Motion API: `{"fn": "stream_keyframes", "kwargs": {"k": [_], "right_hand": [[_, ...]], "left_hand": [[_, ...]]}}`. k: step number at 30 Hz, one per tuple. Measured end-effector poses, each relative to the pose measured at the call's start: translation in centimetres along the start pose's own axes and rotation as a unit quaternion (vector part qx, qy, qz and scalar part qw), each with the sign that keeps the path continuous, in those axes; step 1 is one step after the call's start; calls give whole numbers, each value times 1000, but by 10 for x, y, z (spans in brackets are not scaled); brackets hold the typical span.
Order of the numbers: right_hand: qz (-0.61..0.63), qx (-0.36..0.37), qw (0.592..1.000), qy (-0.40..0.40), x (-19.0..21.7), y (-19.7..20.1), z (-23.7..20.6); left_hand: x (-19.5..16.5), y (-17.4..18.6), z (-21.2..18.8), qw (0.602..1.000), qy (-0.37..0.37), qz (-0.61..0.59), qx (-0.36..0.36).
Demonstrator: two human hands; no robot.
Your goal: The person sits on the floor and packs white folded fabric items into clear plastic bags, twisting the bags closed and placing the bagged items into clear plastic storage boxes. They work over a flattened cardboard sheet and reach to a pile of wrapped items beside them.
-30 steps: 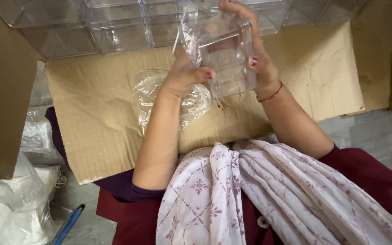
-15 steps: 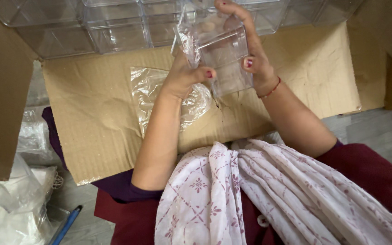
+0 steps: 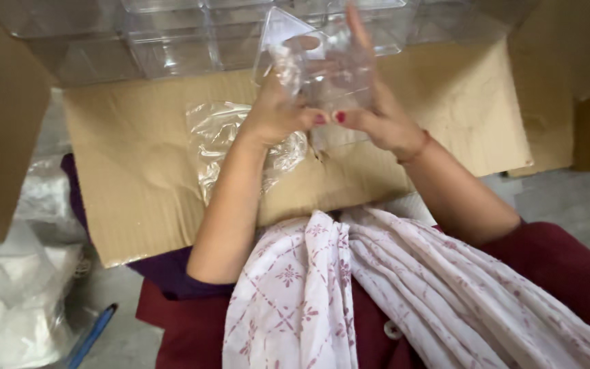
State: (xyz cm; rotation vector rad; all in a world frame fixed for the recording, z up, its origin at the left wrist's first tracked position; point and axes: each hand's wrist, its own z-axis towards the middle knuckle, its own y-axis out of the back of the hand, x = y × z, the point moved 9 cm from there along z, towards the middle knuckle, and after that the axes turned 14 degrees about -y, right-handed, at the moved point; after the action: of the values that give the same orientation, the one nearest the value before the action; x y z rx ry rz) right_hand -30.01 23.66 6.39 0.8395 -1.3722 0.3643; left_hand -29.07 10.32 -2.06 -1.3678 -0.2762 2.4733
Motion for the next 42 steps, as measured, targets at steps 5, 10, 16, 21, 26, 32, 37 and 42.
{"fn": "stream_keyframes", "kwargs": {"k": [5,10,16,21,26,32,37,42], "right_hand": [[-146,-54,988,7,36,23,-33],[-585,-134,791,118,47,4,-32],[-56,-72,991,98,63,-6,-32],[213,-159,963,48,33,18,-26],[340,-189,920,37,-2,34,-36],[417,-180,891,9,-12,25,-39],[418,-188,888,17,-10,33,-44],[404,-174,897,37,-12,38,-48]], "left_hand": [[-36,-2,-8,998,-9,32,-45],[-64,17,-26,970,3,-155,-189],[-75,-43,-11,969,-36,-203,-140],[-82,-46,-3,977,-48,-120,-170],[-81,-32,-10,956,-102,43,-270],[-76,-45,-20,950,-116,87,-276],[-69,-39,-21,955,-64,-38,-286],[-68,-35,-22,950,-56,-74,-298]]}}
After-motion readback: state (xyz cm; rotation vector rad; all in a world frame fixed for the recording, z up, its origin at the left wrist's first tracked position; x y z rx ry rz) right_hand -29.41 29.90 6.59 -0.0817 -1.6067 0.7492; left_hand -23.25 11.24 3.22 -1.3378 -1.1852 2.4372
